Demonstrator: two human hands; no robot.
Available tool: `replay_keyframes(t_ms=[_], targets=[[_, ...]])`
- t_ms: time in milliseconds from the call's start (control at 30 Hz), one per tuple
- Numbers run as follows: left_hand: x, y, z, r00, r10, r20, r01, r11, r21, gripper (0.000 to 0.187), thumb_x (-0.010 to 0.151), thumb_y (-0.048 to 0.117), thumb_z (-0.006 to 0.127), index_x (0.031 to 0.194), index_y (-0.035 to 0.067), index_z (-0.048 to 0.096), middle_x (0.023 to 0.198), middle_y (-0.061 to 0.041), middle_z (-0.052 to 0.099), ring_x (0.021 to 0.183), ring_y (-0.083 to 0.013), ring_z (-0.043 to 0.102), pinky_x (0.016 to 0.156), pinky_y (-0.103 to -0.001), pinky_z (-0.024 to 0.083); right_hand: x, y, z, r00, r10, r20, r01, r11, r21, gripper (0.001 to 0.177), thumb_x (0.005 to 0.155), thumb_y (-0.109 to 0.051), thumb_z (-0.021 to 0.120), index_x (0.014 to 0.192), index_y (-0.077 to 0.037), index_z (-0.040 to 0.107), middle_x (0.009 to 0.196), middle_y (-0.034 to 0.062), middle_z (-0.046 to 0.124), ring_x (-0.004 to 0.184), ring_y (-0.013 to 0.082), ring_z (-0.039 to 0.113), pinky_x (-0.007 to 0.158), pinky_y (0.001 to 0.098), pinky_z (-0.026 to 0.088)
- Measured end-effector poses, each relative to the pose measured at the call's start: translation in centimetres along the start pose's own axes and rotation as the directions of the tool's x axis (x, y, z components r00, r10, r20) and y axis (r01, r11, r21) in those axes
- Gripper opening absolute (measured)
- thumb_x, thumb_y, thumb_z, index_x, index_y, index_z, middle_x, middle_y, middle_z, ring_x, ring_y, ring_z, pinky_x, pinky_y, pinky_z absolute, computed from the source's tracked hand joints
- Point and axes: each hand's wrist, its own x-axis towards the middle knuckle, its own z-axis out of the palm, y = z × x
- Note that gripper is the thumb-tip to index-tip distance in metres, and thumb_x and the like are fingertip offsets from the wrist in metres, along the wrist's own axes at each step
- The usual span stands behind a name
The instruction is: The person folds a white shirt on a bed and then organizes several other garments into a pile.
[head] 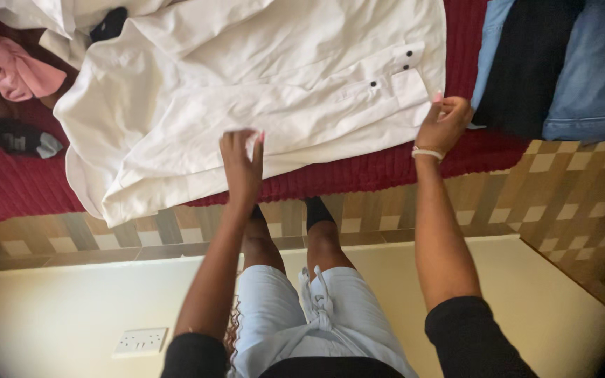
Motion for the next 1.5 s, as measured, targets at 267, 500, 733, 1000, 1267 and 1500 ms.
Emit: replay_keyframes(t_ms=[267,500,733,1000,1267,1500], targets=[[-5.2,-7.0,4.8,0.599,-0.719,0.353,0.629,0.150,-0.763,0.054,0.102,0.046,0.051,0.118,-0.005,0.054,0.114,-0.020,0.068,0.098,-0.0244,0.074,0.089,-0.040,0.060,-1.4,-6.4,-0.7,0.947,-0.122,-0.299,0.077,0.984,-0.161,0.046,0.104,-0.045,0.068,0.121,-0.003,0.059,0.125,0.0152,0.059,0.114,0.0305,0.059,0.097,0.0462,0.051],[-2.6,-9.6,3.9,0.530,-0.803,0.272,0.308,-0.117,-0.944,0.064,0.099,0.041,0.065,0.138,-0.008,0.049,0.129,-0.019,0.062,0.116,-0.0338,0.060,0.102,-0.047,0.057,-1.0,-6.0,2.6,0.380,0.699,0.606,-0.868,0.044,0.494,0.066,0.083,-0.046,0.080,0.127,-0.002,0.058,0.122,0.0144,0.066,0.115,0.0301,0.061,0.100,0.0521,0.055],[-3.5,-16.0,-0.2,0.697,-0.704,0.136,0.063,-0.128,-0.990,0.061,0.099,0.029,0.068,0.145,-0.004,0.045,0.143,-0.018,0.059,0.131,-0.0334,0.059,0.113,-0.048,0.049,-0.2,-5.9,-1.2,0.630,0.510,0.586,-0.730,0.131,0.671,0.068,0.079,-0.031,0.089,0.136,-0.007,0.061,0.131,0.0142,0.066,0.125,0.0305,0.061,0.103,0.0487,0.056],[-4.4,-17.8,-3.0,0.704,-0.661,0.260,0.117,-0.253,-0.960,0.057,0.103,0.025,0.063,0.149,-0.001,0.043,0.150,-0.016,0.053,0.135,-0.0293,0.057,0.116,-0.045,0.043,-4.5,0.8,-0.2,0.715,0.273,0.644,-0.656,-0.057,0.753,0.053,0.097,-0.013,0.075,0.144,-0.010,0.051,0.149,0.0125,0.055,0.140,0.0326,0.054,0.116,0.0573,0.049],[-5.8,-20.7,-7.0,0.766,-0.604,0.219,0.221,-0.071,-0.973,0.062,0.102,0.029,0.063,0.151,0.002,0.036,0.156,-0.017,0.045,0.145,-0.0278,0.048,0.121,-0.045,0.038,-2.6,3.7,1.0,0.756,0.201,0.623,-0.648,0.102,0.755,0.057,0.093,-0.014,0.078,0.140,-0.009,0.046,0.144,0.0121,0.054,0.137,0.0299,0.053,0.116,0.0525,0.049],[-9.2,-21.0,-8.2,0.132,-0.944,0.303,0.355,-0.240,-0.904,0.065,0.108,0.048,0.055,0.143,-0.005,0.042,0.139,-0.022,0.051,0.121,-0.0313,0.059,0.107,-0.040,0.053,2.6,-1.8,0.6,0.978,-0.209,-0.013,0.205,0.943,0.261,0.032,0.109,-0.020,0.072,0.134,-0.007,0.056,0.131,0.0115,0.059,0.122,0.0238,0.063,0.107,0.0383,0.059]])
